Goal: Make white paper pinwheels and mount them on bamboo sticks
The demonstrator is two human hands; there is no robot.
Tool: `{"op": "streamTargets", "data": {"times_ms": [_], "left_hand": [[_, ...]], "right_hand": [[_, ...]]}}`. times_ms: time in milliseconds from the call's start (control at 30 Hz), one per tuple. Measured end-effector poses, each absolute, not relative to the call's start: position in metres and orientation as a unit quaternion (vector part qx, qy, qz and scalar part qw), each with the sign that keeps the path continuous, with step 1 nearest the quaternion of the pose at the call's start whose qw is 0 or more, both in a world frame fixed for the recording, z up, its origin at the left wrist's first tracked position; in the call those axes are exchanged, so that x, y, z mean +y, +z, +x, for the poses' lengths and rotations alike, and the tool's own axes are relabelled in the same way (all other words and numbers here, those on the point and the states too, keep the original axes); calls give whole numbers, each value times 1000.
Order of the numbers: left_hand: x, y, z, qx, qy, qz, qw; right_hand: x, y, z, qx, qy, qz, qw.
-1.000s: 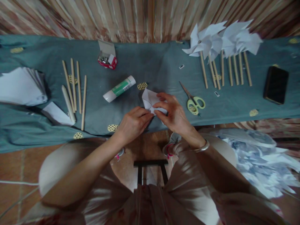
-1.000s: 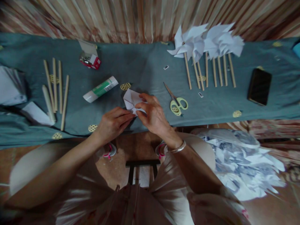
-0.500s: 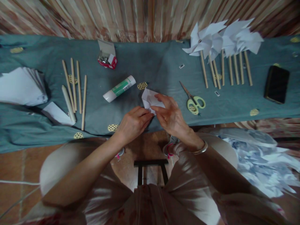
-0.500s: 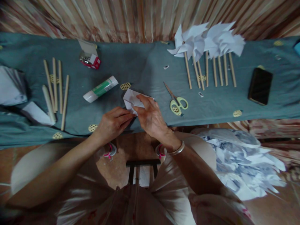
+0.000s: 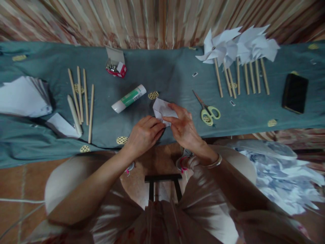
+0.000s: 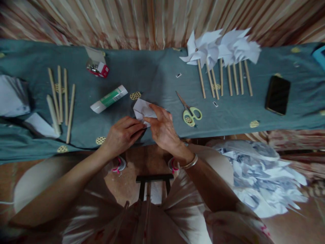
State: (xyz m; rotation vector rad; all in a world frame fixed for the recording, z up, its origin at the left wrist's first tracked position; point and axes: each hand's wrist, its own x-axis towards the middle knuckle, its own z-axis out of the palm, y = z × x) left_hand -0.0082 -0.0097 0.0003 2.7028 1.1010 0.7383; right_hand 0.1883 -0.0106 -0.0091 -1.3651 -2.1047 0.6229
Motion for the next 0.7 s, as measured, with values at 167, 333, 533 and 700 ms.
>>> {"op": "streamTargets", "data": {"times_ms": [167,333,533,700], "left_hand": [[-9,0,-8,359,257,895,56],[-9,3,-9,359,243,900,46],[-2,4,-17,370,241,897,27],[10,5,-30,388,238,889,45]], "right_hand": [[-7,-2,195,-783,239,-494,293],[1,1,203,-771,217,-506,320],[3,1,208,-768,199,-522,315],[-1,9,210,-778,182,-521,301]]}}
